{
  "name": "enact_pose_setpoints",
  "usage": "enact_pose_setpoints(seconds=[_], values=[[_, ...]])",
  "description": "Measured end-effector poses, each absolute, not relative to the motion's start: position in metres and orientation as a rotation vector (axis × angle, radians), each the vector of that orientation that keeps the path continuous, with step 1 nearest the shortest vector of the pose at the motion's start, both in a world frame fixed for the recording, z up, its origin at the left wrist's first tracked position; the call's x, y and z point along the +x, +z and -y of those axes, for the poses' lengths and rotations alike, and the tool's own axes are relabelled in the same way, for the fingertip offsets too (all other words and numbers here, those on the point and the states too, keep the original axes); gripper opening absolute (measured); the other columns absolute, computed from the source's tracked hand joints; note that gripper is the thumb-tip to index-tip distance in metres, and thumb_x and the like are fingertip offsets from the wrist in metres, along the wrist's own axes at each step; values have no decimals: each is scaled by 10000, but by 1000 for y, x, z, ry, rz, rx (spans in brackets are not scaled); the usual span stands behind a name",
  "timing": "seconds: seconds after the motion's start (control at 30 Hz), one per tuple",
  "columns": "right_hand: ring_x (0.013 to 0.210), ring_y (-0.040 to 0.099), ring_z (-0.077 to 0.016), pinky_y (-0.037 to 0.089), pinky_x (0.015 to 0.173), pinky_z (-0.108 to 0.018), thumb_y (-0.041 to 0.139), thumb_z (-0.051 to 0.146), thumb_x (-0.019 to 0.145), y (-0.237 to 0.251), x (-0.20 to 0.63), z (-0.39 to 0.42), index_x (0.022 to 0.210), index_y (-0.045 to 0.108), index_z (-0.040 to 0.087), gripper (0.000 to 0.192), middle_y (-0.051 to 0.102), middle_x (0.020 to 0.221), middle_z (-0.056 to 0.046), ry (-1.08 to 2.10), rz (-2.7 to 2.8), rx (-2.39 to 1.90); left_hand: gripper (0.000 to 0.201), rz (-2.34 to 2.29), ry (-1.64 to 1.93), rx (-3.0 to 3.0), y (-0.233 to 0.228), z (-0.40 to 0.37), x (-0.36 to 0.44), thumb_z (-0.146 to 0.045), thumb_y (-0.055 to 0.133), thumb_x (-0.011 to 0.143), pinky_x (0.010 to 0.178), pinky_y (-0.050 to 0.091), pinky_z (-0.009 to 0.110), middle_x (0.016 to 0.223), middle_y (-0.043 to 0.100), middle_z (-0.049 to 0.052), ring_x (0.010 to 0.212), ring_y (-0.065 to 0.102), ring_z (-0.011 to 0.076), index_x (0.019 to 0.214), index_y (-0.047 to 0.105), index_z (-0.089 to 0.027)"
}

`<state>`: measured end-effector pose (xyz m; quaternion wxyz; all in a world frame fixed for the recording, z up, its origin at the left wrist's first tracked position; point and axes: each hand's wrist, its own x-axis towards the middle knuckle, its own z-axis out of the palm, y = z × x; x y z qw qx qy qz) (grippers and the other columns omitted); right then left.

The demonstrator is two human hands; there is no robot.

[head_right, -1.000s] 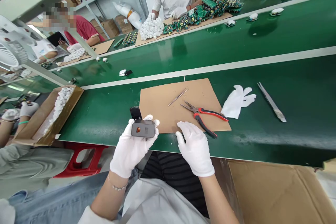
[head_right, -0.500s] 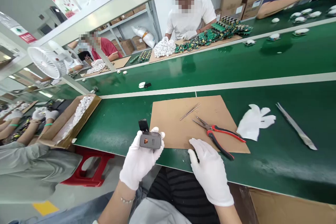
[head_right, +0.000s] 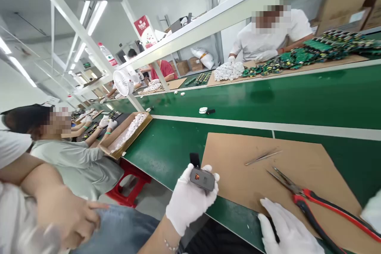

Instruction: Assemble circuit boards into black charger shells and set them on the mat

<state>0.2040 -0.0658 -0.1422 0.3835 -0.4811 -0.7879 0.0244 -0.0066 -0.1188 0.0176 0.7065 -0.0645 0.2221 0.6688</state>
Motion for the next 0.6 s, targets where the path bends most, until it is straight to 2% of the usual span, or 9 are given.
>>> enact_pose_setpoints(seconds=[0.13, 0.23, 0.37, 0.5, 0.6], values=[[949, 670, -297, 543, 858, -484, 394, 361, 963, -102, 201, 77, 1112, 632, 129, 364, 706, 1044, -139, -5, 2022, -1176, 332, -600, 1422, -217, 23, 122, -9, -390, 520, 938, 771, 552, 320, 994, 626, 133, 923, 640, 237, 1011, 620, -82], [1021, 662, -265, 542, 903, -466, 419, 283, 969, -90, 201, 83, 1017, 685, 194, 284, 712, 1085, -86, 153, 2027, -1163, 317, -641, 1359, -173, 24, 123, -14, -385, 485, 953, 641, 547, 280, 1101, 620, 140, 885, 644, 223, 1093, 614, -131], [930, 687, -199, 570, 829, -359, 365, 235, 988, -84, 208, 92, 990, 672, 203, 309, 728, 991, -62, 394, 1742, -1217, 285, -654, 1332, -181, 18, 123, -18, -321, 463, 973, 599, 534, 225, 1117, 616, 138, 910, 644, 201, 1141, 598, -135], [991, 653, -212, 537, 868, -370, 371, 226, 973, -74, 220, 91, 1086, 618, 183, 275, 695, 1065, -100, 199, 1623, -1343, 320, -664, 1318, -248, 13, 124, -16, -330, 438, 987, 573, 541, 207, 1077, 623, 148, 898, 649, 202, 1172, 589, -117], [970, 637, -270, 520, 810, -413, 444, 276, 944, -62, 226, 76, 1080, 620, 183, 241, 686, 1034, -123, 89, 1791, -1685, 329, -669, 1323, -323, 12, 123, -16, -328, 413, 997, 609, 563, 223, 1061, 631, 147, 929, 654, 212, 1184, 590, -123]])
